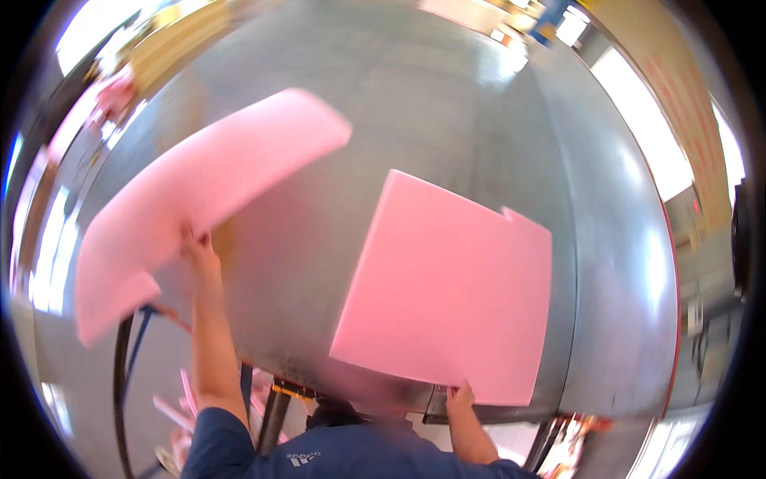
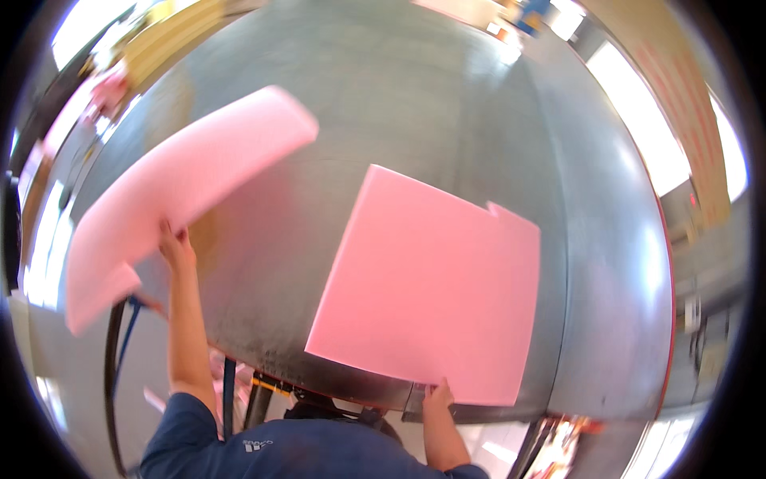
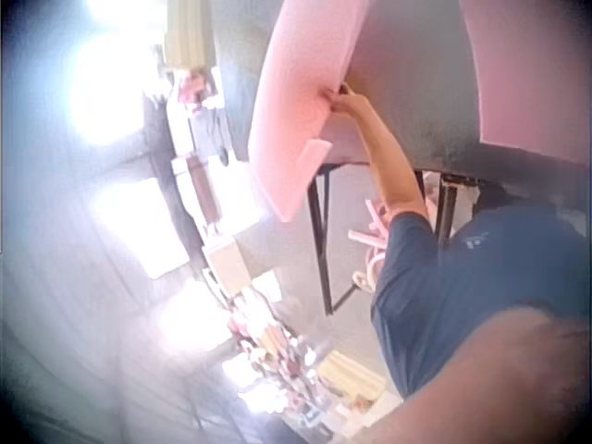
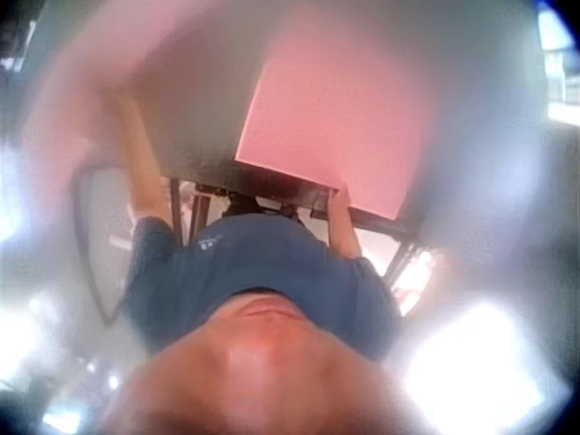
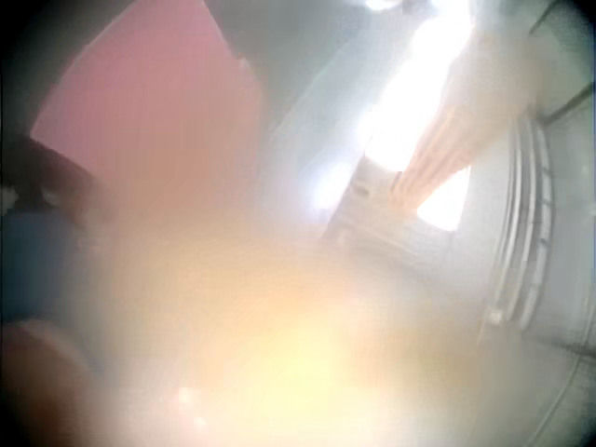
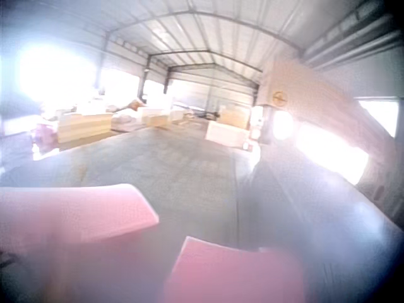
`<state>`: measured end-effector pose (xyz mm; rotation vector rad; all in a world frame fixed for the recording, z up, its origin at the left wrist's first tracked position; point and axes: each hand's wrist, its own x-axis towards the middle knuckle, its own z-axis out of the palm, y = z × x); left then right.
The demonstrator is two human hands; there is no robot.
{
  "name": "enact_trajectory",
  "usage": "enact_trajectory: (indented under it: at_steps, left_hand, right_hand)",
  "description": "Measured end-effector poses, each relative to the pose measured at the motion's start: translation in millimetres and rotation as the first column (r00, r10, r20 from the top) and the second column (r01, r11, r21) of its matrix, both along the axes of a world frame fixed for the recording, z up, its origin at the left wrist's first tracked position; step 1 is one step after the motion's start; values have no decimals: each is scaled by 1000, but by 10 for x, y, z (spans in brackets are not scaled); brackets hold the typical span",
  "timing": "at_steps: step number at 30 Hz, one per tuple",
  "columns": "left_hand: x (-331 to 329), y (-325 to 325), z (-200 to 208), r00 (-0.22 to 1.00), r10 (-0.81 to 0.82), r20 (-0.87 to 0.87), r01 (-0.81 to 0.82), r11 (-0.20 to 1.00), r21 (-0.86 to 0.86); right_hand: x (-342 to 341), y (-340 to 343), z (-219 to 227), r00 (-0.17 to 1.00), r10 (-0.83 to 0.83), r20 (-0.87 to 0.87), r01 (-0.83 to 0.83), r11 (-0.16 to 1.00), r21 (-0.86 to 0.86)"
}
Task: The person measures and marks a large pink foam sheet using a tape measure and a marker. They then align the sheet on a cutting table and use a long straight blade to slice the foam into smaller rectangular pieces. The person repeats this process, stacking the cut pieces and handling the remaining material.
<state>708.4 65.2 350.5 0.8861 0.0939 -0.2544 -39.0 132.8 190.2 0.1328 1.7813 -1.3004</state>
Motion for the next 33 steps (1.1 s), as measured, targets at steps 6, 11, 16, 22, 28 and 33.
enact_trajectory:
  at_steps: [6,11,16,22,28,33]
  left_hand:
    - [-571,-272,-1823,944,-313,-103,299,685,664]
    - [-2453,-222,-2343,483,-855,-189,499,92,861]
    - [-2612,-293,-2411,346,-933,101,268,202,942]
    - [-2487,-363,-1118,335,-942,28,325,143,935]
    - [-1235,-628,-1036,437,-897,65,-175,-14,984]
    - [-2232,-677,-876,498,-838,221,-317,61,946]
  right_hand:
    - [301,-57,190,948,-317,31,316,948,15]
    - [63,148,-35,961,-227,157,227,974,19]
    - [381,-229,81,984,-77,159,66,995,72]
    - [428,10,-13,964,94,251,-86,995,-41]
    - [1175,-276,661,514,840,175,-817,541,-198]
    - [59,712,-77,-362,570,-738,-922,-102,373]
